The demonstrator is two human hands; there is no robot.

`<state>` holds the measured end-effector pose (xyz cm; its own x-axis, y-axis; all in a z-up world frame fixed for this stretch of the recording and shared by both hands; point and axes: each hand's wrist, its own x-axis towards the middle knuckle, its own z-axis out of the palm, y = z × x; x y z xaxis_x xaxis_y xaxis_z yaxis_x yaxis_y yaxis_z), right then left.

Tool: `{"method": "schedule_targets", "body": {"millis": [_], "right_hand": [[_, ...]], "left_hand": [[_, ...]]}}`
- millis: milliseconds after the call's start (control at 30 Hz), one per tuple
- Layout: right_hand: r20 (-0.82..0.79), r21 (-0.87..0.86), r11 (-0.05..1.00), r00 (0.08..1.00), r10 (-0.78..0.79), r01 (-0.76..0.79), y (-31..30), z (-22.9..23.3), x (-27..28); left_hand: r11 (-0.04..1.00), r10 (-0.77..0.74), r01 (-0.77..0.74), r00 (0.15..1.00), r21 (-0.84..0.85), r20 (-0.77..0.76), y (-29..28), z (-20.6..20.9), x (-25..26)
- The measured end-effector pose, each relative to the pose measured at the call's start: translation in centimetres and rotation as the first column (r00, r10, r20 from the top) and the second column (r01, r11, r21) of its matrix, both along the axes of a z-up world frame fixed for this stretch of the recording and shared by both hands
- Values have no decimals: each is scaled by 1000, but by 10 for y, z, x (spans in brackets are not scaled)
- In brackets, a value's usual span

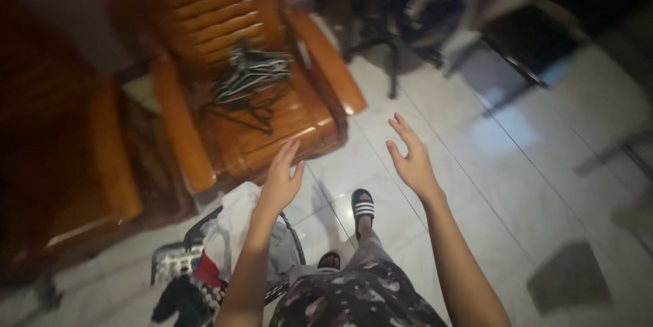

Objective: The person takes clothes from a laundry basket, places them on hangers, and hangs them on a metal clothing rack. They handle a gray shirt, a white shirt, and a red shirt, placing each on the rack in sequence.

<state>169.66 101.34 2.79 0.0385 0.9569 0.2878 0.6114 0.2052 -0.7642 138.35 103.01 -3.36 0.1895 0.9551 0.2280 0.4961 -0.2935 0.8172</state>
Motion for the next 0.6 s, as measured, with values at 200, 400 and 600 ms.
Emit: {"method": "schedule_targets", "body": {"millis": [200, 400, 600], "right_hand": [[-101, 62, 963, 958, 269, -264, 133, 6, -14], [-84, -61, 895, 896, 436, -442, 231, 11, -28], [-146, 34, 896, 885, 442, -442, 307, -4, -66]], "left_hand": [[964, 238, -231, 971, -134, 36, 58, 27, 10], [893, 442, -443, 896, 80, 31, 103, 44, 9], [757, 645, -641, 764, 129, 6, 156, 43, -20]]}}
